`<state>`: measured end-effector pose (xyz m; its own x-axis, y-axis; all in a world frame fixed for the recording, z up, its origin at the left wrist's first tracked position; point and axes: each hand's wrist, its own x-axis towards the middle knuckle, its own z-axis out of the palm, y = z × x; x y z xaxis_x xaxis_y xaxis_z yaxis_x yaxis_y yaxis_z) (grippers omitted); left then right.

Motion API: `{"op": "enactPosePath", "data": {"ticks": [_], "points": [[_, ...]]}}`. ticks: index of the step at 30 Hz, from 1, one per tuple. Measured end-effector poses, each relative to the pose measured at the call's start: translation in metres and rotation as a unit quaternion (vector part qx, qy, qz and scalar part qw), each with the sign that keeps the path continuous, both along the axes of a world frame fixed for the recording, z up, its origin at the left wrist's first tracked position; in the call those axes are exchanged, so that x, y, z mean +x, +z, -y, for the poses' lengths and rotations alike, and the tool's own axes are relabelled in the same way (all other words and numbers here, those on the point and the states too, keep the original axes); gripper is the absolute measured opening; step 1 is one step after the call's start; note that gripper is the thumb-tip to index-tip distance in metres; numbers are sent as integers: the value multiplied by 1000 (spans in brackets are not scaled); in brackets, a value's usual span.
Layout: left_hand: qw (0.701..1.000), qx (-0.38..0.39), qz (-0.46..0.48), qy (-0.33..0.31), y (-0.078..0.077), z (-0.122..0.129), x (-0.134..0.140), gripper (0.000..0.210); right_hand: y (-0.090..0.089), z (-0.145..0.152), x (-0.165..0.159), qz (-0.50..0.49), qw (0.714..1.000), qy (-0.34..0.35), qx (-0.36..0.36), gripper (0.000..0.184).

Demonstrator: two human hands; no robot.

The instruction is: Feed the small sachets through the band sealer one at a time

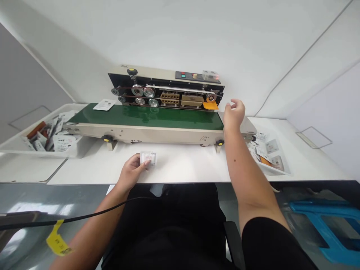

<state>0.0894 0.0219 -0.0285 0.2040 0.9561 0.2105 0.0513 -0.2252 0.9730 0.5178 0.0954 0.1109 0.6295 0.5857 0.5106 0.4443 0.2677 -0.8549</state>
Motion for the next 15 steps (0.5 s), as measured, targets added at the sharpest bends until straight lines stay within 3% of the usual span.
{"op": "enactPosePath", "data": {"ticks": [2, 3, 5, 6, 8, 10, 11, 13, 15], "points": [[998, 54, -9, 20, -3, -2, -1, 31, -20, 27, -38, 42, 998, -40, 40, 20], [996, 85, -15, 26, -4, -2, -1, 28, -33, 43, -62, 48, 999, -4, 26, 22], [989, 139, -29, 35, -7, -2, -3, 22, -61, 76, -112, 4, 975, 203, -86, 34], [986, 158, -39, 38, -9, -2, -3, 20, -74, 92, -136, -31, 932, 317, -175, 45], [979, 189, -66, 47, -11, 1, -4, 16, -97, 118, -179, -105, 828, 461, -301, 57], [969, 219, -101, 54, -12, 4, -5, 17, -111, 135, -208, -178, 747, 539, -347, 51], [964, 233, -118, 58, -12, 6, -5, 18, -114, 140, -216, -207, 728, 555, -346, 43], [953, 258, -146, 63, -12, 8, -4, 21, -116, 142, -223, -241, 726, 550, -335, 28], [945, 279, -157, 66, -13, 10, -2, 22, -111, 138, -218, -247, 753, 514, -330, 24]]}}
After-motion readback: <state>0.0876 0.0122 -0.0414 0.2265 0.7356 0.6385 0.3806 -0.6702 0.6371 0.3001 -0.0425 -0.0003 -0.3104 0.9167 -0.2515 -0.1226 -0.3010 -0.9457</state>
